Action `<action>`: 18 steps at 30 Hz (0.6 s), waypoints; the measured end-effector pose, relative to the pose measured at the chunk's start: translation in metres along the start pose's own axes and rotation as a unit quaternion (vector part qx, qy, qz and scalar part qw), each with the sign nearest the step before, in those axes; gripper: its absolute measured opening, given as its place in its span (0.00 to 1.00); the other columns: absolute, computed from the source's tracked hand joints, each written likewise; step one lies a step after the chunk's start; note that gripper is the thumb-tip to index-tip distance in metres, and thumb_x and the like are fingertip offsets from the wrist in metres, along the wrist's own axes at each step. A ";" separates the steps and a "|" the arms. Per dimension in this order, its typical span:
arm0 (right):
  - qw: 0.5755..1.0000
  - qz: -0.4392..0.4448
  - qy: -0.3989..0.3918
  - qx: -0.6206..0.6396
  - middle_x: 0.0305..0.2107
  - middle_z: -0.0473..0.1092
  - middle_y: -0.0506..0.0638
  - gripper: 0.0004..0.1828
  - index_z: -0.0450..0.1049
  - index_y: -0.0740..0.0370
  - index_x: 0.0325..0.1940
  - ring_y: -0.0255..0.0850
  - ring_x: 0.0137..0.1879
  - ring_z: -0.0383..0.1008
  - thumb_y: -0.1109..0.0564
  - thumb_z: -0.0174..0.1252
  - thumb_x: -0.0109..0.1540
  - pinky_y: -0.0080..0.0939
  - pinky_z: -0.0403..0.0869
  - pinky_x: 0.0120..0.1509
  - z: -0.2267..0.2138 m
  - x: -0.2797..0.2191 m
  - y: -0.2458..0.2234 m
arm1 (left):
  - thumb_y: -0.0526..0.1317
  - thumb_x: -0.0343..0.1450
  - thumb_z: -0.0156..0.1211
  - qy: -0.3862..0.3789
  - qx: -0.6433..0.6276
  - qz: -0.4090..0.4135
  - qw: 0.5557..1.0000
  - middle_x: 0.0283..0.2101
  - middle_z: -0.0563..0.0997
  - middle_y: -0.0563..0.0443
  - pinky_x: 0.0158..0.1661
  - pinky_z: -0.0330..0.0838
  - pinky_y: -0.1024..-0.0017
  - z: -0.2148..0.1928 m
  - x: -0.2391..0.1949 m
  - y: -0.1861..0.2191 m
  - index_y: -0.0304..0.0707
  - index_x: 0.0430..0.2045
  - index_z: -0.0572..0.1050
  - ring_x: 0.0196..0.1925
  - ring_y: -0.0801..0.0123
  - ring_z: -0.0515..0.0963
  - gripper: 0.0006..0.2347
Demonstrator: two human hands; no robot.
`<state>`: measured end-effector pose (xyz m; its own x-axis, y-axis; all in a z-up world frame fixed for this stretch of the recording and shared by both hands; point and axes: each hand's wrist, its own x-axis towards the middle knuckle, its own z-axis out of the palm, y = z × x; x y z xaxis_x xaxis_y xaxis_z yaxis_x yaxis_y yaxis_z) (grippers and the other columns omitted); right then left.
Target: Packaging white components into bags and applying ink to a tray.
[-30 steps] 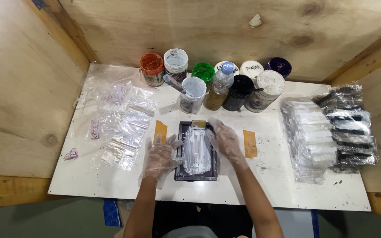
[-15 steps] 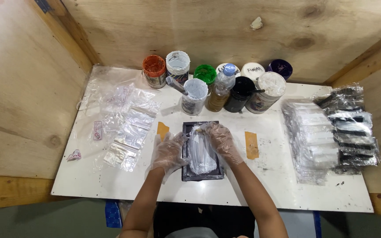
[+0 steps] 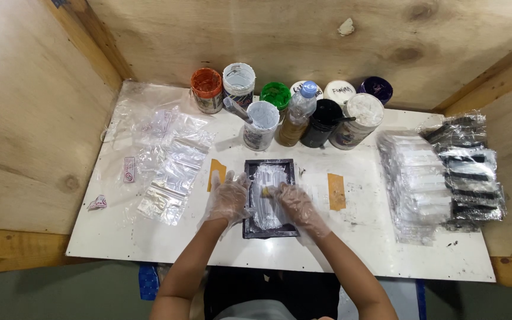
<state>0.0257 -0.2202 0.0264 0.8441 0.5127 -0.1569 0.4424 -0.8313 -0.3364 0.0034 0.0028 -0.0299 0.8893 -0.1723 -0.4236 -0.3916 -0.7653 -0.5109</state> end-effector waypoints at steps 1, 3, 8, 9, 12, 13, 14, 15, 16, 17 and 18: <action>1.000 0.000 0.000 0.000 0.22 0.67 0.39 0.16 0.68 0.49 0.39 0.29 0.19 0.64 0.43 0.42 0.73 0.27 0.63 0.18 0.011 -0.003 0.008 | 0.66 0.62 0.63 0.000 0.000 0.000 1.000 0.75 0.52 0.53 0.64 0.41 0.25 0.006 0.003 0.003 0.58 0.69 0.56 0.75 0.41 0.51 0.41; 0.998 -0.032 -0.031 -0.032 0.22 0.66 0.39 0.16 0.69 0.50 0.41 0.28 0.19 0.63 0.45 0.39 0.74 0.26 0.62 0.19 0.032 -0.010 0.023 | 0.67 0.63 0.62 0.008 0.167 -0.001 0.986 0.72 0.55 0.49 0.63 0.46 0.29 0.017 0.009 0.008 0.56 0.66 0.59 0.73 0.40 0.55 0.38; 0.995 0.026 -0.078 0.065 0.25 0.69 0.47 0.17 0.72 0.56 0.43 0.30 0.24 0.67 0.46 0.42 0.73 0.26 0.68 0.25 -0.003 -0.055 -0.012 | 0.67 0.65 0.60 0.020 0.407 -0.002 0.913 0.69 0.60 0.43 0.62 0.52 0.34 0.046 0.026 0.018 0.53 0.62 0.65 0.70 0.38 0.60 0.34; 0.978 0.098 -0.093 0.159 0.29 0.73 0.53 0.19 0.74 0.60 0.45 0.34 0.29 0.74 0.45 0.44 0.73 0.28 0.74 0.30 -0.011 -0.064 -0.021 | 0.67 0.65 0.60 0.023 0.482 -0.003 0.876 0.68 0.61 0.41 0.62 0.55 0.36 0.050 0.030 0.019 0.52 0.61 0.66 0.69 0.37 0.62 0.33; 0.982 -0.151 -0.028 -0.106 0.30 0.60 0.50 0.33 0.54 0.49 0.77 0.36 0.28 0.56 0.68 0.44 0.68 0.34 0.63 0.22 0.034 -0.074 0.006 | 0.67 0.66 0.59 0.029 0.621 -0.004 0.783 0.66 0.65 0.37 0.61 0.59 0.39 0.066 0.041 0.025 0.51 0.58 0.70 0.67 0.36 0.65 0.31; 0.982 -0.151 -0.029 -0.106 0.30 0.60 0.50 0.33 0.54 0.49 0.77 0.36 0.28 0.56 0.68 0.44 0.68 0.34 0.63 0.22 0.002 -0.078 -0.017 | 0.67 0.66 0.59 0.029 0.621 -0.004 0.783 0.66 0.65 0.37 0.61 0.59 0.39 0.072 0.045 0.027 0.51 0.58 0.70 0.67 0.36 0.65 0.31; 0.996 -0.002 -0.070 0.053 0.36 0.68 0.58 0.18 0.64 0.57 0.63 0.48 0.40 0.67 0.55 0.46 0.68 0.45 0.71 0.38 -0.030 -0.082 -0.040 | 0.67 0.67 0.58 0.031 0.684 -0.005 0.729 0.65 0.66 0.34 0.61 0.62 0.41 0.078 0.048 0.029 0.50 0.57 0.72 0.66 0.35 0.67 0.30; 0.961 0.148 -0.108 0.208 0.43 0.77 0.65 0.23 0.75 0.66 0.48 0.59 0.53 0.79 0.42 0.49 0.69 0.56 0.79 0.53 -0.062 -0.086 -0.064 | 0.67 0.67 0.58 0.034 0.743 -0.005 0.669 0.64 0.68 0.32 0.60 0.64 0.43 0.083 0.051 0.032 0.49 0.55 0.74 0.65 0.34 0.68 0.29; 0.961 0.148 -0.108 0.208 0.43 0.77 0.65 0.23 0.75 0.66 0.48 0.59 0.53 0.79 0.42 0.49 0.69 0.56 0.79 0.53 -0.062 -0.086 -0.063 | 0.67 0.67 0.58 0.033 0.742 -0.005 0.669 0.64 0.68 0.32 0.60 0.64 0.43 0.088 0.054 0.034 0.49 0.55 0.74 0.65 0.34 0.68 0.29; 0.946 0.168 -0.116 0.253 0.39 0.77 0.59 0.21 0.75 0.60 0.46 0.51 0.48 0.80 0.42 0.46 0.69 0.45 0.79 0.50 -0.062 -0.086 -0.062 | 0.67 0.68 0.57 0.035 0.796 -0.006 0.604 0.62 0.69 0.30 0.60 0.66 0.45 0.094 0.057 0.036 0.48 0.54 0.75 0.64 0.34 0.70 0.29; 0.928 0.188 -0.124 0.297 0.34 0.77 0.54 0.20 0.75 0.55 0.43 0.43 0.43 0.80 0.41 0.43 0.69 0.35 0.79 0.47 -0.062 -0.085 -0.062 | 0.67 0.68 0.57 0.037 0.844 -0.006 0.535 0.61 0.71 0.28 0.60 0.68 0.47 0.099 0.061 0.038 0.47 0.53 0.77 0.63 0.33 0.72 0.28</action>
<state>-0.0547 -0.2257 0.1182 0.7772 0.3040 -0.5510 -0.1767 -0.7349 -0.6547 0.0193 0.0249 -0.1487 0.8770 -0.2447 -0.4134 0.0137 0.8730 -0.4876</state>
